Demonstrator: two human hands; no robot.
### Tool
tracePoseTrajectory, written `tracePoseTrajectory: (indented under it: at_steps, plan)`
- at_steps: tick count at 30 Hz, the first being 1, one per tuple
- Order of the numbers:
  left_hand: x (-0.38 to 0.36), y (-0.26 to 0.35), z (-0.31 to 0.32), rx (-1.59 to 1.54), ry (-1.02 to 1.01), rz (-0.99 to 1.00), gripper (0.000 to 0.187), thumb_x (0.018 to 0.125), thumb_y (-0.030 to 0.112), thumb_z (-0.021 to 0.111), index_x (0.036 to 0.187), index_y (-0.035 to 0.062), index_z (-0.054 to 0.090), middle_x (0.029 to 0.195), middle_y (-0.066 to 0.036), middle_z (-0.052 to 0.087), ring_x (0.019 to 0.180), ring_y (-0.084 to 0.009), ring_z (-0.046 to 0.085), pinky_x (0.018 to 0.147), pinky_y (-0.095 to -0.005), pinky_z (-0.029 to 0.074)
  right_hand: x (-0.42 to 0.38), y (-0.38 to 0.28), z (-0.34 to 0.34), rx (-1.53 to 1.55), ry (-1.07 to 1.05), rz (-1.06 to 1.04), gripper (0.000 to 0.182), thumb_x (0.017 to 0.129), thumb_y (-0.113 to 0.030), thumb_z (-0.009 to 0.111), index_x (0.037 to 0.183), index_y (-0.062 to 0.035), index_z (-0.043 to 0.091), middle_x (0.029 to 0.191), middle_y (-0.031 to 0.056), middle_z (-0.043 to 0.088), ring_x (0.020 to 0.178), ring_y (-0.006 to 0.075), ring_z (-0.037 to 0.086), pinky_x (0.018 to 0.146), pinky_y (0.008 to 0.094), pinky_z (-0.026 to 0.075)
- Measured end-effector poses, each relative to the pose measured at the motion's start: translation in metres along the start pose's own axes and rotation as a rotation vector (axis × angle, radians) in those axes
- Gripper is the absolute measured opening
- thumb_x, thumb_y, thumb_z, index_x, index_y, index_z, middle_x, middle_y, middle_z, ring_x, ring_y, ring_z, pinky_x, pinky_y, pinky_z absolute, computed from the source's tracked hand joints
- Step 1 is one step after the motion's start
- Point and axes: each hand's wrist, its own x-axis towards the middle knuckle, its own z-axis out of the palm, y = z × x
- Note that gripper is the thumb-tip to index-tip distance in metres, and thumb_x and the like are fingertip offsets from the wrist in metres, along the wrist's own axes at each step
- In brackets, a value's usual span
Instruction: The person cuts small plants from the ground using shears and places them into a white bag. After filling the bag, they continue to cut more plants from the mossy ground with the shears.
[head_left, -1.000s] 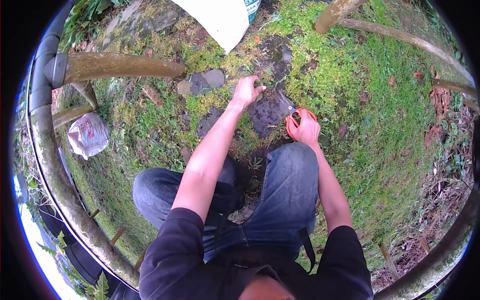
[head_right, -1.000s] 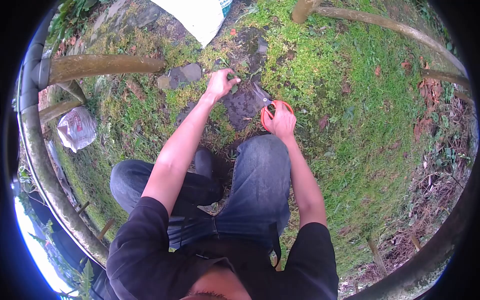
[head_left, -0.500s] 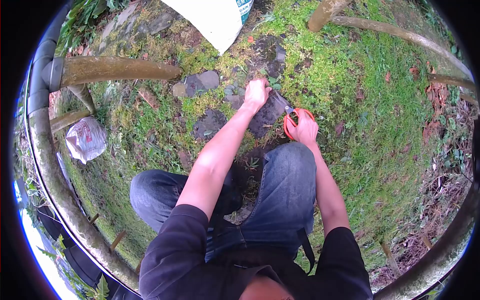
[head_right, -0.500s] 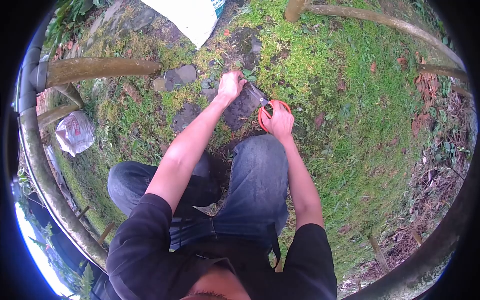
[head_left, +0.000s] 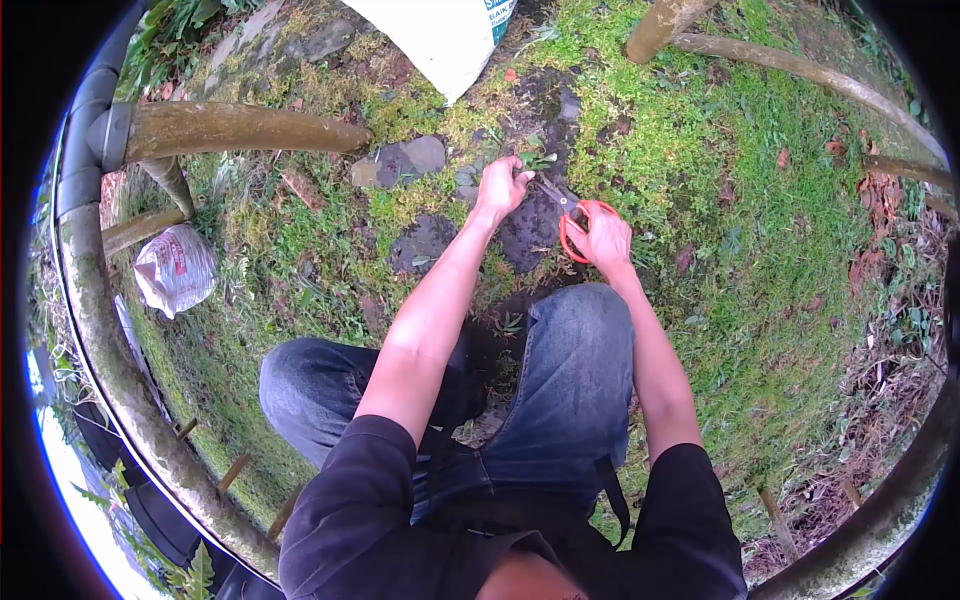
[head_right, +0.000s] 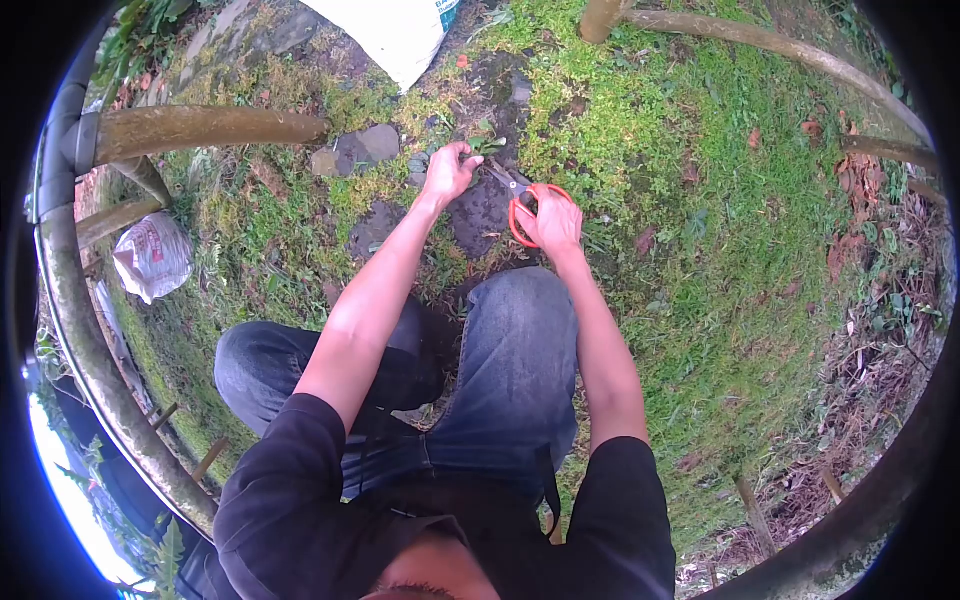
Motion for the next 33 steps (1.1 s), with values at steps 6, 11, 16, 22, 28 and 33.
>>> tracePoseTrajectory:
  at_steps: [6,11,16,22,28,33]
  plan:
    - [0.006,-0.007,0.005,0.014,0.049,0.079,0.029,0.088,0.022,0.079,0.104,-0.001,0.07,0.087,-0.025,0.07,0.083,-0.0412,0.069,0.078,-0.0466,0.053,0.0,-0.002,-0.007,-0.043,0.012,-0.033,0.046,0.08,-0.036,0.08,0.112,-0.0059,0.067,0.093,0.0173,0.075,0.085,0.0356,0.073,0.076,0.0474,0.057]
    - [0.006,-0.004,-0.005,0.015,-0.036,-0.014,0.031,0.088,0.024,0.079,0.101,-0.0014,0.068,0.073,-0.019,0.065,0.07,-0.0275,0.064,0.072,-0.043,0.051,-0.006,-0.003,-0.013,-0.075,-0.013,-0.071,0.048,0.081,-0.038,0.079,0.114,-0.0055,0.066,0.094,0.0169,0.075,0.085,0.0343,0.073,0.075,0.047,0.057]
    - [0.007,-0.01,-0.006,0.016,-0.031,0.069,0.031,0.088,0.024,0.079,0.101,-0.0013,0.068,0.07,-0.015,0.064,0.066,-0.0233,0.061,0.069,-0.041,0.05,0.006,0.001,0.003,-0.11,-0.033,-0.088,0.048,0.082,-0.038,0.077,0.116,-0.0064,0.067,0.095,0.0167,0.075,0.082,0.0342,0.073,0.073,0.0465,0.058]
    - [0.005,0.005,-0.015,-0.008,0.036,0.135,0.027,0.09,0.022,0.077,0.098,-0.0019,0.068,0.069,-0.011,0.063,0.064,-0.0194,0.059,0.066,-0.0385,0.049,0.005,0.011,0.013,-0.019,0.011,-0.103,0.044,0.085,-0.036,0.076,0.117,-0.0077,0.066,0.088,0.0174,0.074,0.08,0.0368,0.072,0.072,0.0477,0.057]
    - [0.02,0.012,-0.045,-0.176,0.173,-0.088,0.025,0.093,0.022,0.076,0.1,-0.0009,0.069,0.082,-0.016,0.073,0.074,-0.0221,0.068,0.074,-0.0374,0.053,-0.011,0.007,-0.012,0.024,0.098,0.125,0.049,0.083,-0.046,0.079,0.109,-0.0067,0.064,0.089,0.0199,0.073,0.083,0.0402,0.071,0.075,0.0501,0.055]
    - [0.049,0.041,-0.088,-0.169,0.259,-0.079,0.026,0.091,0.024,0.078,0.097,0.0006,0.069,0.084,-0.016,0.074,0.075,-0.0223,0.07,0.075,-0.038,0.054,-0.013,0.009,-0.032,0.082,0.122,0.189,0.053,0.079,-0.049,0.083,0.102,-0.0053,0.064,0.086,0.0192,0.07,0.081,0.0402,0.069,0.072,0.0496,0.053]
